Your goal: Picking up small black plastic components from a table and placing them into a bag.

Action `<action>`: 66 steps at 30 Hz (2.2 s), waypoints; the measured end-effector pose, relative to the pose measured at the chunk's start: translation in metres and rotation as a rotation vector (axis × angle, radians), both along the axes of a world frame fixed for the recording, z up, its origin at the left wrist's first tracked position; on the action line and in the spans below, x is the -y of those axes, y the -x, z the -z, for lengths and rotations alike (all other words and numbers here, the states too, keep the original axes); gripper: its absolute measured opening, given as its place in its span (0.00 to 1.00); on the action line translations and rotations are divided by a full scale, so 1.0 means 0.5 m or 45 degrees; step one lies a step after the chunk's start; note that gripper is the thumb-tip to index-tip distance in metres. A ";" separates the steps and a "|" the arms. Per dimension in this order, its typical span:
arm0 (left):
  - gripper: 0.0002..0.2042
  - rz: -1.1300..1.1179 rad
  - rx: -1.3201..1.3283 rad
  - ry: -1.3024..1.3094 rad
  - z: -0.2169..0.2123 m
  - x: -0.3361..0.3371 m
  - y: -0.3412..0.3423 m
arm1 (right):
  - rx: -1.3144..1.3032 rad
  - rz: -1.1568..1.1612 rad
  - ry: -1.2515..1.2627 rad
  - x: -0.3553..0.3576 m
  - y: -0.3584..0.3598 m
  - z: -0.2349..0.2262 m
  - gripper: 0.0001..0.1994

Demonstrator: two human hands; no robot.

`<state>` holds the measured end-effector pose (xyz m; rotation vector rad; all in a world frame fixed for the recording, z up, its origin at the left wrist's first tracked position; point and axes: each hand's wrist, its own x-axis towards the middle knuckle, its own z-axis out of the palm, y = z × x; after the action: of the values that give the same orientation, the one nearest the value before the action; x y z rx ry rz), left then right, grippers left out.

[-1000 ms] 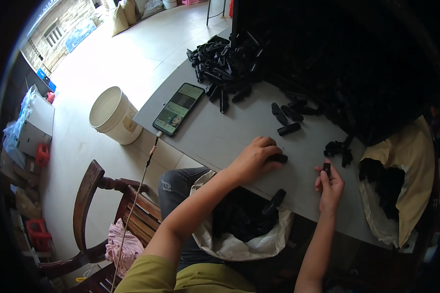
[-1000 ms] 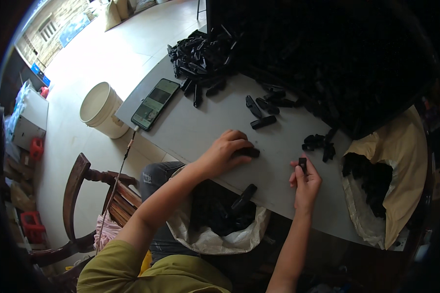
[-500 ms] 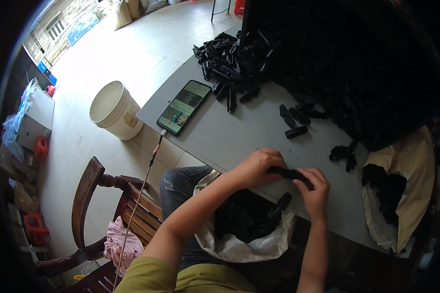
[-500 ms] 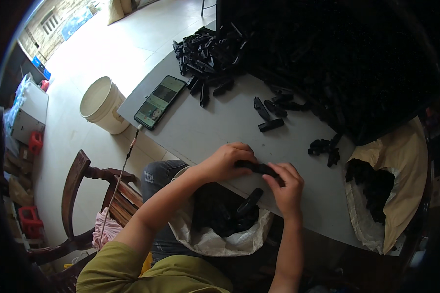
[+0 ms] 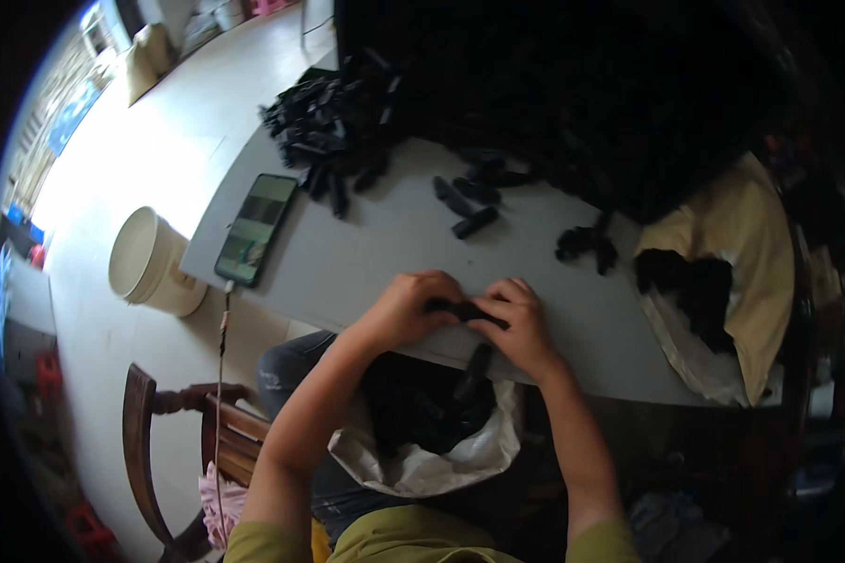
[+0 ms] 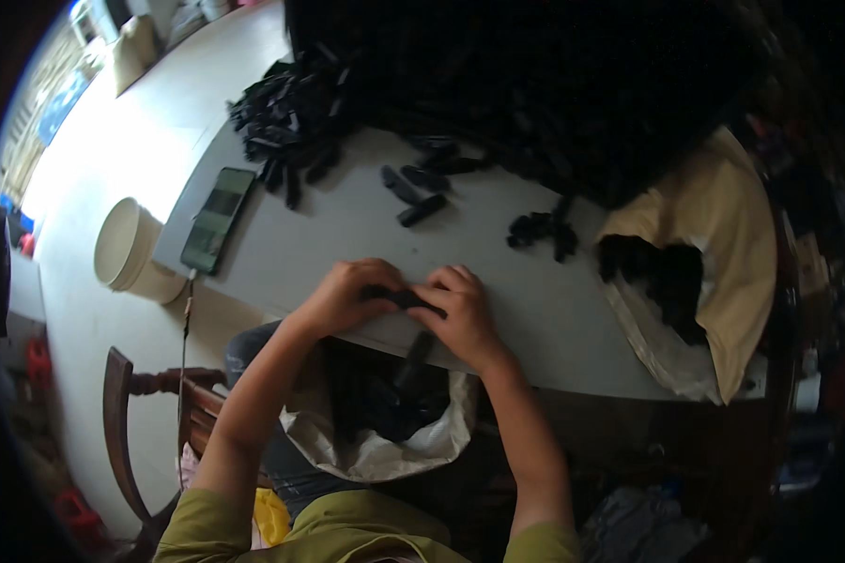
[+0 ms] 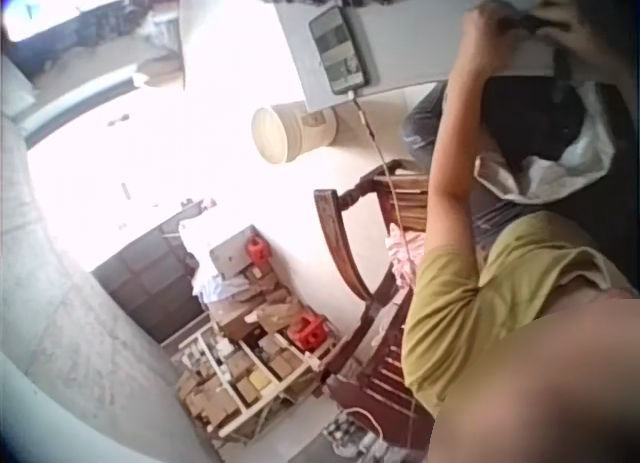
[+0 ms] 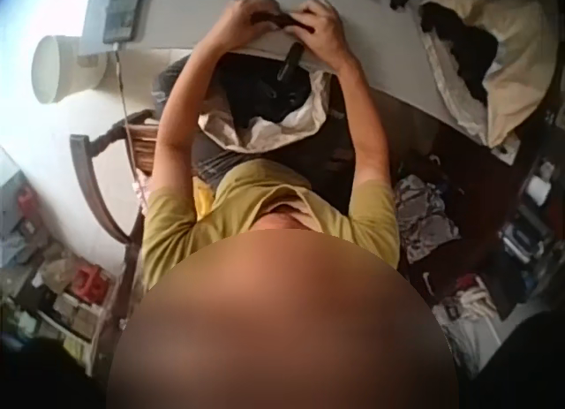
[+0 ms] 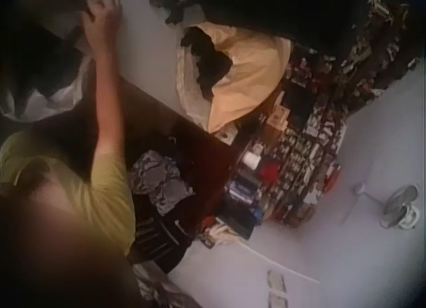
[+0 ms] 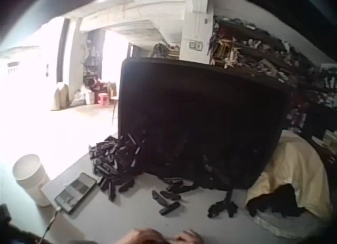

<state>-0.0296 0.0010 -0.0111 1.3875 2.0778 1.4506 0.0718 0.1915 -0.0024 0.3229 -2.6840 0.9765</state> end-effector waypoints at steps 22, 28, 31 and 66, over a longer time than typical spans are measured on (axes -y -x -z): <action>0.10 -0.272 -0.212 0.076 -0.010 -0.117 0.005 | -0.019 0.372 0.945 -0.124 0.006 0.016 0.09; 0.11 -0.210 -0.220 0.027 -0.012 -0.130 0.002 | -0.090 0.183 0.415 -0.118 -0.004 -0.002 0.13; 0.11 -0.220 -0.224 0.034 -0.010 -0.118 0.004 | -0.106 0.198 0.234 -0.129 -0.009 0.004 0.13; 0.10 -0.026 -0.393 0.098 -0.038 -0.169 0.026 | 0.058 1.017 -0.408 -0.203 -0.023 0.013 0.21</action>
<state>-0.0427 0.0857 0.0080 1.6510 2.3084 1.2115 0.0833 0.2929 -0.0090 -0.6771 -2.6060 0.3137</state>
